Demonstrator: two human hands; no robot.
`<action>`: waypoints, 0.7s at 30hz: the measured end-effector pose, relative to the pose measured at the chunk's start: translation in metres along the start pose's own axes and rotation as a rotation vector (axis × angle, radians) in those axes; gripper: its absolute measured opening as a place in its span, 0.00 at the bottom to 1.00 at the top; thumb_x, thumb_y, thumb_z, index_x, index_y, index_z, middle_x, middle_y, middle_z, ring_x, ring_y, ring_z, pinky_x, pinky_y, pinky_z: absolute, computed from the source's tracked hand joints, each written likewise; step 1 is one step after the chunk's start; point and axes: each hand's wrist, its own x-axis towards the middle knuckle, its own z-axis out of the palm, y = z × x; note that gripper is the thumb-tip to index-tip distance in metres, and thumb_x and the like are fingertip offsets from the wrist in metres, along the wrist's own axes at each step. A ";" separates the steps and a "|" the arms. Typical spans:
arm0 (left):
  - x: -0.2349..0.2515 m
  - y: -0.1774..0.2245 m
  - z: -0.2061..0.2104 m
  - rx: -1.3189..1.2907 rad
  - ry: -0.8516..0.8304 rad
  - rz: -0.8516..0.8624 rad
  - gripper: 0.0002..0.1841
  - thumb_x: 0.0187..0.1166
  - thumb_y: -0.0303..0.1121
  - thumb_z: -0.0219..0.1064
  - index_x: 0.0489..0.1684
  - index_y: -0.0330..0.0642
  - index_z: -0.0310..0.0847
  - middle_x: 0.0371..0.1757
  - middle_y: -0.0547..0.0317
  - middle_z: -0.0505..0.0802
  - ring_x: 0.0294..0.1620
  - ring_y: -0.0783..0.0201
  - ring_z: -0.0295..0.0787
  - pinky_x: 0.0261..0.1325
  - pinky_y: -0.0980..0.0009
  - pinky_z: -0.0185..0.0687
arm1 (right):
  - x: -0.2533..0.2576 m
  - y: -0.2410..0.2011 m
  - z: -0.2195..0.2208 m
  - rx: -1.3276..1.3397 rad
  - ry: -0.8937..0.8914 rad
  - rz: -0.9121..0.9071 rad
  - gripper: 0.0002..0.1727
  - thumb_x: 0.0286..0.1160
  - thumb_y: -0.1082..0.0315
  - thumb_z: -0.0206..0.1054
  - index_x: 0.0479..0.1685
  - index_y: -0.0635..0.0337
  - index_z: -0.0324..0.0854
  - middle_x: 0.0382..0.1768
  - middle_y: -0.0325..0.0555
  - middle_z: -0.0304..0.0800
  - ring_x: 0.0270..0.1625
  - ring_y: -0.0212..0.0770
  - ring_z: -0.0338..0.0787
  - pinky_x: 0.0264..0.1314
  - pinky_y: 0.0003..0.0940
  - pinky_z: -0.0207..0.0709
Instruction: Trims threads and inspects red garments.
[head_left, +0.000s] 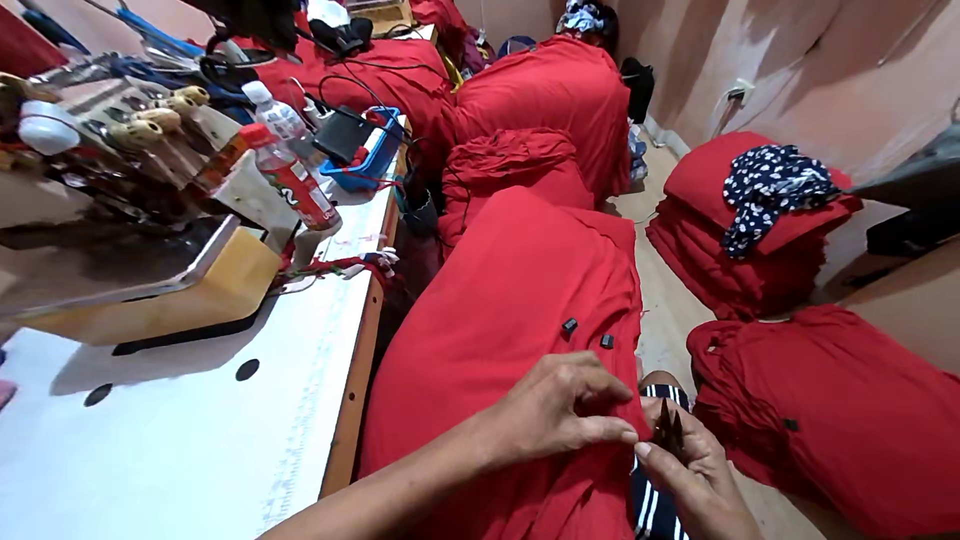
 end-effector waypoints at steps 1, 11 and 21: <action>0.000 0.002 0.005 0.029 0.025 0.024 0.12 0.73 0.30 0.74 0.42 0.27 0.91 0.36 0.44 0.92 0.36 0.63 0.87 0.44 0.74 0.81 | -0.001 0.001 0.002 0.001 0.006 0.004 0.12 0.69 0.74 0.63 0.42 0.42 0.78 0.36 0.16 0.81 0.26 0.10 0.72 0.26 0.08 0.68; 0.002 -0.004 -0.005 0.028 0.011 -0.048 0.11 0.83 0.28 0.63 0.36 0.26 0.86 0.32 0.47 0.89 0.33 0.68 0.83 0.41 0.78 0.77 | -0.014 0.010 -0.001 0.038 0.010 0.050 0.13 0.66 0.76 0.63 0.38 0.41 0.77 0.34 0.15 0.82 0.27 0.09 0.74 0.28 0.08 0.70; -0.006 -0.004 0.013 0.114 -0.056 0.060 0.16 0.73 0.38 0.75 0.44 0.31 0.90 0.43 0.44 0.92 0.39 0.59 0.88 0.43 0.67 0.84 | -0.016 0.012 -0.003 0.015 0.018 0.052 0.11 0.65 0.75 0.64 0.35 0.44 0.76 0.32 0.17 0.80 0.27 0.09 0.75 0.27 0.07 0.70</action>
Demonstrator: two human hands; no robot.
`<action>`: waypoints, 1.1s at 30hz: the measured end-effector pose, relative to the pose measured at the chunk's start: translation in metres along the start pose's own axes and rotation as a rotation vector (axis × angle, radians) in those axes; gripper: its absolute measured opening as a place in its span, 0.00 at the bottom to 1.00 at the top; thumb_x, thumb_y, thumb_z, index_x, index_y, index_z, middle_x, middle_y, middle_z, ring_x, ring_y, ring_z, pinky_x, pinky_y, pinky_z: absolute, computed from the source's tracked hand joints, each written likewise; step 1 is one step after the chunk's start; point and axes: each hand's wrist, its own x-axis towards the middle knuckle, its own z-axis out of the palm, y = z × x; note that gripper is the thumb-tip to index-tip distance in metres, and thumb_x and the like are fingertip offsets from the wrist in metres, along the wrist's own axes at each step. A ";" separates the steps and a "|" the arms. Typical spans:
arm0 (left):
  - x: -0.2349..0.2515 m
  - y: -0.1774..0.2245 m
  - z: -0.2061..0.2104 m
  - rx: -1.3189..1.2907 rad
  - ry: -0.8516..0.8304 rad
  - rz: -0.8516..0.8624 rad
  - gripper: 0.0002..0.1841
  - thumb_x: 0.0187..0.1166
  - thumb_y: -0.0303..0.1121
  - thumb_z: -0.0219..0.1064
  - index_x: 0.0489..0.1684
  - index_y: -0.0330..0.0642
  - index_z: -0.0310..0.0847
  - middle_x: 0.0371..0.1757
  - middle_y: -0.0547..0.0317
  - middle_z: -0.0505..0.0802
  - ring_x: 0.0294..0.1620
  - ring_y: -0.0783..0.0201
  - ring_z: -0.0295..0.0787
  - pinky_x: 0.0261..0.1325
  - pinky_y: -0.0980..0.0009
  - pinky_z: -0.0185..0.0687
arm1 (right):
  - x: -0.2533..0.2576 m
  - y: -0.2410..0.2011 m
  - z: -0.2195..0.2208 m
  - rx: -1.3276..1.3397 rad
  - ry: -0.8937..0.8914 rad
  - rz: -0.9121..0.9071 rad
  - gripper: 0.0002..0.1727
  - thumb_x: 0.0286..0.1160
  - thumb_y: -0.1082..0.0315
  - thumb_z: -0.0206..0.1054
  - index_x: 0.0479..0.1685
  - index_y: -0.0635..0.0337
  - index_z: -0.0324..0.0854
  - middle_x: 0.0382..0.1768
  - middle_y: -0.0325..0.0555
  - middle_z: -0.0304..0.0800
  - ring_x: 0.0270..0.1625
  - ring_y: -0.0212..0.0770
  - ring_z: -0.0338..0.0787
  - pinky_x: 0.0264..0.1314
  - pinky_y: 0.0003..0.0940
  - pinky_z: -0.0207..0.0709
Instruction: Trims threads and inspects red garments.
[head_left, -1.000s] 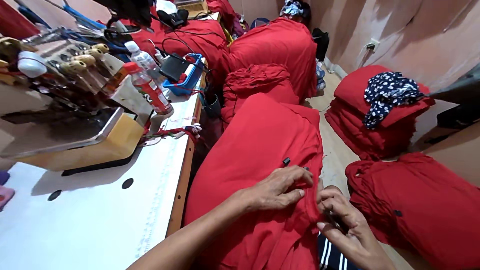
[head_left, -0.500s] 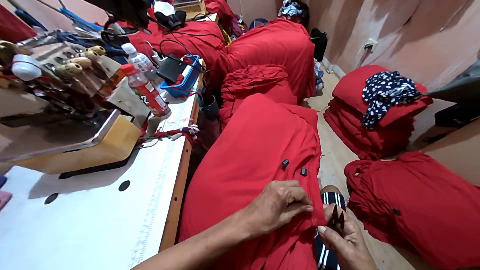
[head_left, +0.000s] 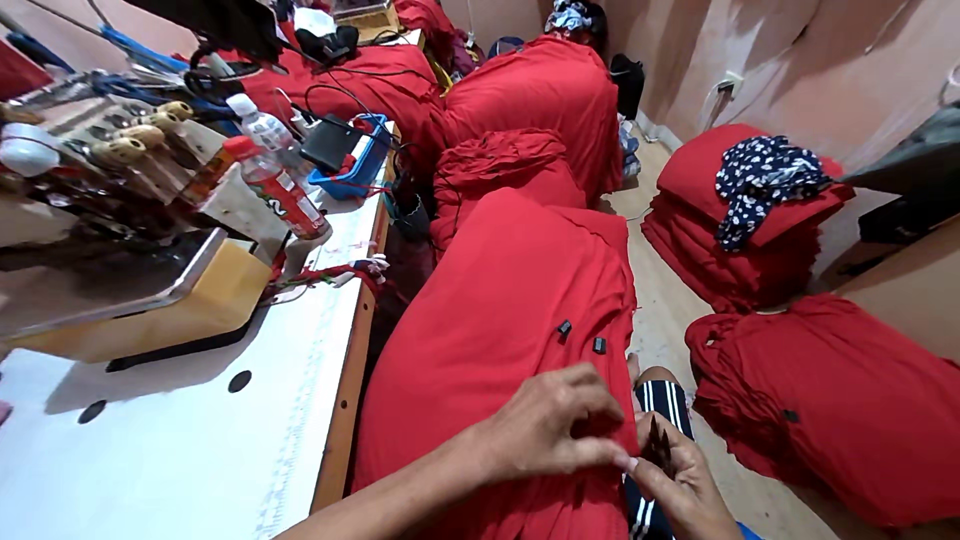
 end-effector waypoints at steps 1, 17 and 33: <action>-0.001 0.001 0.005 0.066 -0.027 0.053 0.16 0.70 0.38 0.77 0.44 0.33 0.90 0.43 0.44 0.92 0.41 0.54 0.90 0.43 0.62 0.84 | -0.001 0.001 0.000 0.029 0.015 0.026 0.12 0.64 0.76 0.64 0.36 0.42 0.76 0.31 0.16 0.81 0.25 0.09 0.74 0.25 0.08 0.70; -0.003 -0.020 0.005 -0.119 -0.127 0.126 0.06 0.75 0.25 0.72 0.40 0.31 0.92 0.40 0.45 0.94 0.43 0.61 0.91 0.52 0.75 0.83 | -0.002 0.006 0.004 0.268 0.109 0.221 0.15 0.61 0.79 0.62 0.32 0.42 0.77 0.19 0.20 0.77 0.15 0.13 0.68 0.17 0.10 0.63; 0.000 -0.019 -0.002 -0.275 -0.015 -0.180 0.12 0.84 0.29 0.62 0.39 0.24 0.84 0.27 0.53 0.91 0.28 0.76 0.86 0.39 0.81 0.81 | 0.000 0.006 0.001 0.080 0.111 0.100 0.14 0.75 0.69 0.60 0.58 0.51 0.69 0.35 0.17 0.81 0.20 0.10 0.67 0.20 0.08 0.62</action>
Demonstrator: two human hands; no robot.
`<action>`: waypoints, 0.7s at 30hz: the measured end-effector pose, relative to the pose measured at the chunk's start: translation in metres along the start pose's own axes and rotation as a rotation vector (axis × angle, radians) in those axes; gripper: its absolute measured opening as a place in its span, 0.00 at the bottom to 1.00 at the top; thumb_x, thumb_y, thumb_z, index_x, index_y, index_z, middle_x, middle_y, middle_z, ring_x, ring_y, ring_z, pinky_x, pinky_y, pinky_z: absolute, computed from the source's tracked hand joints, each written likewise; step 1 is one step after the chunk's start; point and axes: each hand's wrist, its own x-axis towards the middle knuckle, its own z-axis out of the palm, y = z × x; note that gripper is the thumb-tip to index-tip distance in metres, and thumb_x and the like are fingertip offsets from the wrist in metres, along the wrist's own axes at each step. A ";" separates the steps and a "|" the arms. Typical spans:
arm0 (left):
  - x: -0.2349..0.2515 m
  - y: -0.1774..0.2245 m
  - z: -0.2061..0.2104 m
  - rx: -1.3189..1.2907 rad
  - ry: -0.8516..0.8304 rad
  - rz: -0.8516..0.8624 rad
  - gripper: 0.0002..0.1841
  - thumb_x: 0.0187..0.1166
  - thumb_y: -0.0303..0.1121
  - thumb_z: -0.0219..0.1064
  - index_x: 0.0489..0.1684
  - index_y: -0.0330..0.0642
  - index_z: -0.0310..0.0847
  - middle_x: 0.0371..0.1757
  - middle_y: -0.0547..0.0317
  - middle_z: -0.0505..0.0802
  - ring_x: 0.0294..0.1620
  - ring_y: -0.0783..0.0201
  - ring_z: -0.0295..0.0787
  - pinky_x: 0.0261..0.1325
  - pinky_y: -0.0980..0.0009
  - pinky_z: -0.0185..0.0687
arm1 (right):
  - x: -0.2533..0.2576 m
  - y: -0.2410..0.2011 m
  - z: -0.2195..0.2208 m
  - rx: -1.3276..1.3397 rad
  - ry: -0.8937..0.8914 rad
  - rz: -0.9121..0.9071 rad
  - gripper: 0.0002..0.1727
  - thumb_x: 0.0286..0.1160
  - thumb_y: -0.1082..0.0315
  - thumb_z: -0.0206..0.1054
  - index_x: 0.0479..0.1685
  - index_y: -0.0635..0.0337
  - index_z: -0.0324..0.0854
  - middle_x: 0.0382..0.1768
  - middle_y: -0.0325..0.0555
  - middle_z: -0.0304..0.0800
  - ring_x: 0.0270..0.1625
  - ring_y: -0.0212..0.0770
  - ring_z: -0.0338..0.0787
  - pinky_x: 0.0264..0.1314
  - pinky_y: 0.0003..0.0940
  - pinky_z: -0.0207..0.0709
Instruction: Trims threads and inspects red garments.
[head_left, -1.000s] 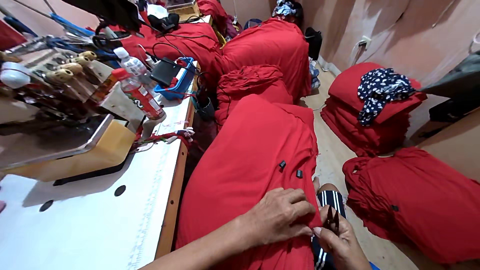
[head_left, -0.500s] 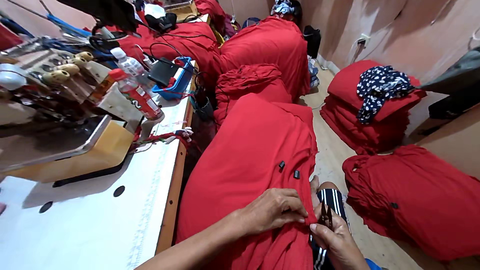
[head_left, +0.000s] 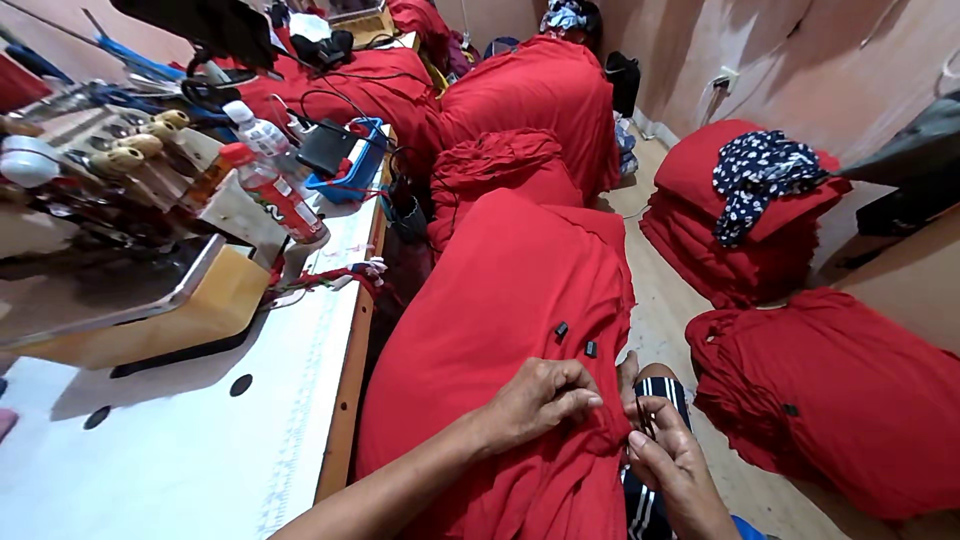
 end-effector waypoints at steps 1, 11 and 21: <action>0.000 0.001 0.001 -0.022 0.025 -0.025 0.12 0.85 0.29 0.61 0.39 0.24 0.83 0.28 0.53 0.91 0.29 0.76 0.87 0.40 0.80 0.82 | 0.000 0.001 -0.001 -0.009 -0.009 -0.015 0.15 0.76 0.66 0.61 0.59 0.51 0.68 0.36 0.16 0.81 0.20 0.09 0.66 0.20 0.08 0.61; 0.007 0.009 -0.004 -0.075 0.316 -0.215 0.20 0.92 0.33 0.46 0.26 0.40 0.76 0.22 0.71 0.84 0.29 0.81 0.82 0.42 0.79 0.79 | 0.000 -0.001 -0.004 0.095 0.036 -0.010 0.15 0.68 0.69 0.63 0.53 0.47 0.70 0.34 0.17 0.83 0.18 0.10 0.66 0.19 0.08 0.61; 0.005 -0.001 0.000 0.187 0.132 0.111 0.14 0.84 0.23 0.55 0.55 0.24 0.84 0.51 0.38 0.90 0.53 0.60 0.87 0.61 0.73 0.80 | -0.002 -0.001 -0.001 0.039 0.034 -0.046 0.18 0.65 0.76 0.63 0.54 0.51 0.69 0.40 0.20 0.84 0.21 0.11 0.70 0.21 0.09 0.65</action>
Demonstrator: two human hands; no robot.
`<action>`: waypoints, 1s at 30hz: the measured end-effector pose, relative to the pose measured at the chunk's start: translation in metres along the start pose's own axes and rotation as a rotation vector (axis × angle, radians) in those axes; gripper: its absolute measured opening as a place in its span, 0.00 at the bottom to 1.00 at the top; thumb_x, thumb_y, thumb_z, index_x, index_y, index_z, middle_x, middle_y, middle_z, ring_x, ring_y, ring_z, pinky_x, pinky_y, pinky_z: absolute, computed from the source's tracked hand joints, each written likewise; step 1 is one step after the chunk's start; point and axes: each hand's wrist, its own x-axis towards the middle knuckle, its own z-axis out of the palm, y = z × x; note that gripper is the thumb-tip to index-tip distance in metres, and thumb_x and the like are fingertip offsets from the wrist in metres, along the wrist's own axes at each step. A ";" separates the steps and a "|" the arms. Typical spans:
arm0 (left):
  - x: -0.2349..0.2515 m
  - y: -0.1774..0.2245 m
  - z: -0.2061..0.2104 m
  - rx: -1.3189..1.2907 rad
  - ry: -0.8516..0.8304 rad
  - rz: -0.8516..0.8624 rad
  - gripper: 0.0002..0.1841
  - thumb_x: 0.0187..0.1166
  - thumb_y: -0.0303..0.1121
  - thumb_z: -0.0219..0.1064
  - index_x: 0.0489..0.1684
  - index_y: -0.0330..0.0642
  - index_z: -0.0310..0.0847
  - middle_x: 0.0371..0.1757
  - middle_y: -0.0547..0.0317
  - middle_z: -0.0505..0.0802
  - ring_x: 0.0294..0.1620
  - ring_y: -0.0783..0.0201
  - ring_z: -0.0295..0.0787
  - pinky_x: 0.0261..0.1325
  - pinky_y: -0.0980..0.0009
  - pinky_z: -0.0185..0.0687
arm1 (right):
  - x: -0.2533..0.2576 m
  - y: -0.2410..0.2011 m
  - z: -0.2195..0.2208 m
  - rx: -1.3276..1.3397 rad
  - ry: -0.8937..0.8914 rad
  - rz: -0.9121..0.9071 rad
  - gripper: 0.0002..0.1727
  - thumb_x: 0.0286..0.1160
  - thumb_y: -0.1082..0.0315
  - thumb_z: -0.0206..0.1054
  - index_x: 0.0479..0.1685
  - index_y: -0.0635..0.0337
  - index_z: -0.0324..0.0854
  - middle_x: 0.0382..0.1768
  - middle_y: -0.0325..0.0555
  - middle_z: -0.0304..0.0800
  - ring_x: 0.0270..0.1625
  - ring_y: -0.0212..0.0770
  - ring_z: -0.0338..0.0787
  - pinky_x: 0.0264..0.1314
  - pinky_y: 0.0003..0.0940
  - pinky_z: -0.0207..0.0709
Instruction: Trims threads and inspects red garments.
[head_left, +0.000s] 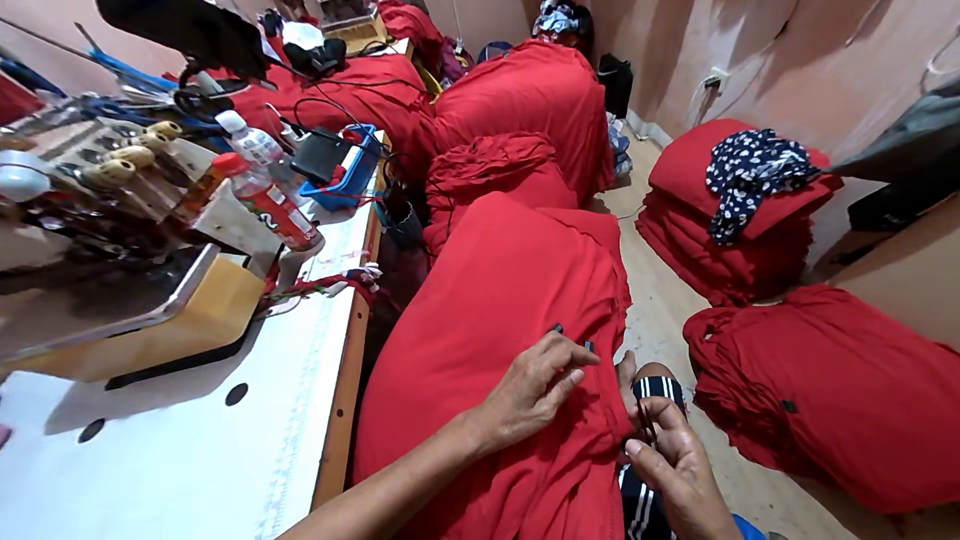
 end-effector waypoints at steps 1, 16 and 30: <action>0.000 0.000 0.002 0.008 -0.013 0.014 0.15 0.83 0.22 0.55 0.58 0.25 0.84 0.54 0.36 0.89 0.56 0.57 0.87 0.64 0.71 0.79 | -0.001 -0.001 0.001 -0.015 -0.007 -0.008 0.18 0.65 0.75 0.64 0.54 0.51 0.70 0.41 0.19 0.84 0.23 0.11 0.72 0.23 0.09 0.67; 0.008 -0.006 0.005 0.053 -0.235 0.025 0.11 0.84 0.25 0.56 0.41 0.31 0.85 0.70 0.38 0.87 0.81 0.39 0.74 0.83 0.42 0.59 | -0.004 -0.012 0.009 -0.117 -0.086 -0.088 0.17 0.63 0.80 0.65 0.46 0.49 0.73 0.40 0.18 0.84 0.36 0.11 0.82 0.35 0.10 0.77; 0.016 -0.006 -0.020 -0.164 -0.344 -0.255 0.16 0.85 0.26 0.44 0.54 0.30 0.79 0.48 0.49 0.86 0.57 0.62 0.79 0.71 0.52 0.63 | 0.005 -0.005 0.006 -0.039 0.077 0.063 0.12 0.67 0.77 0.61 0.47 0.52 0.72 0.35 0.22 0.83 0.20 0.13 0.72 0.20 0.10 0.67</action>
